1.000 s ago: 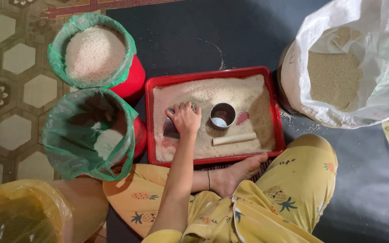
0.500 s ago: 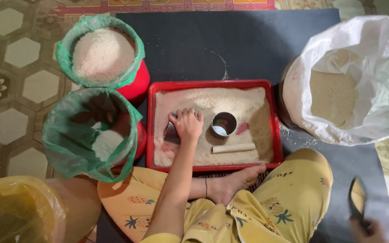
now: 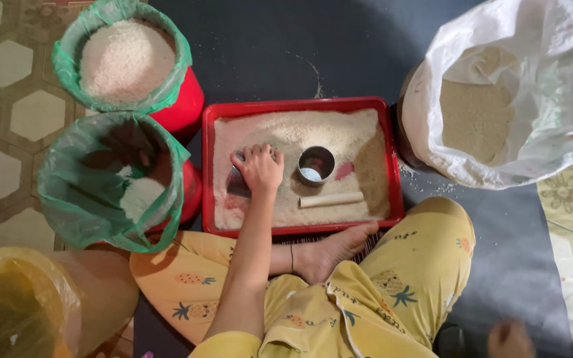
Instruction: Scooping white powder from a tray into metal cups and transferring it to bags.
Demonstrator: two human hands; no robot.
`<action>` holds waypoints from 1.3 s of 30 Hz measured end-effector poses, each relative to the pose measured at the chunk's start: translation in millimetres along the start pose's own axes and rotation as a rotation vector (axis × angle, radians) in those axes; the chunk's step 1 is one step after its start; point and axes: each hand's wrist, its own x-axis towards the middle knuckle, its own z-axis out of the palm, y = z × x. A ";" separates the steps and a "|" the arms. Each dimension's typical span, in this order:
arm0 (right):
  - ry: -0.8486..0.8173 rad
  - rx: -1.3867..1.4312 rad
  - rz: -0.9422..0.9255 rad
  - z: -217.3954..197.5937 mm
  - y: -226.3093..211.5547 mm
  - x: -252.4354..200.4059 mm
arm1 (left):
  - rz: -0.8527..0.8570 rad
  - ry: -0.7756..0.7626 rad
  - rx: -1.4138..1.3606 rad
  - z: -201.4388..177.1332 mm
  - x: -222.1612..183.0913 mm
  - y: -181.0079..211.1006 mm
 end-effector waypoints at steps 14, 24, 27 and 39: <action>-0.874 1.196 -0.211 -98.4 -565.6 174.1 | 0.015 0.057 0.035 -38.5 -43.0 -15.1; -0.273 1.015 -0.404 -139.1 -533.8 198.3 | -0.171 -0.224 -0.199 -71.1 -28.6 4.0; -0.147 0.858 -0.537 -125.3 -528.2 205.6 | -0.279 -0.213 -0.362 -63.0 -18.4 17.4; -0.586 0.749 -0.516 -118.6 -530.3 193.0 | -0.390 -0.223 -0.412 -76.5 -55.6 50.5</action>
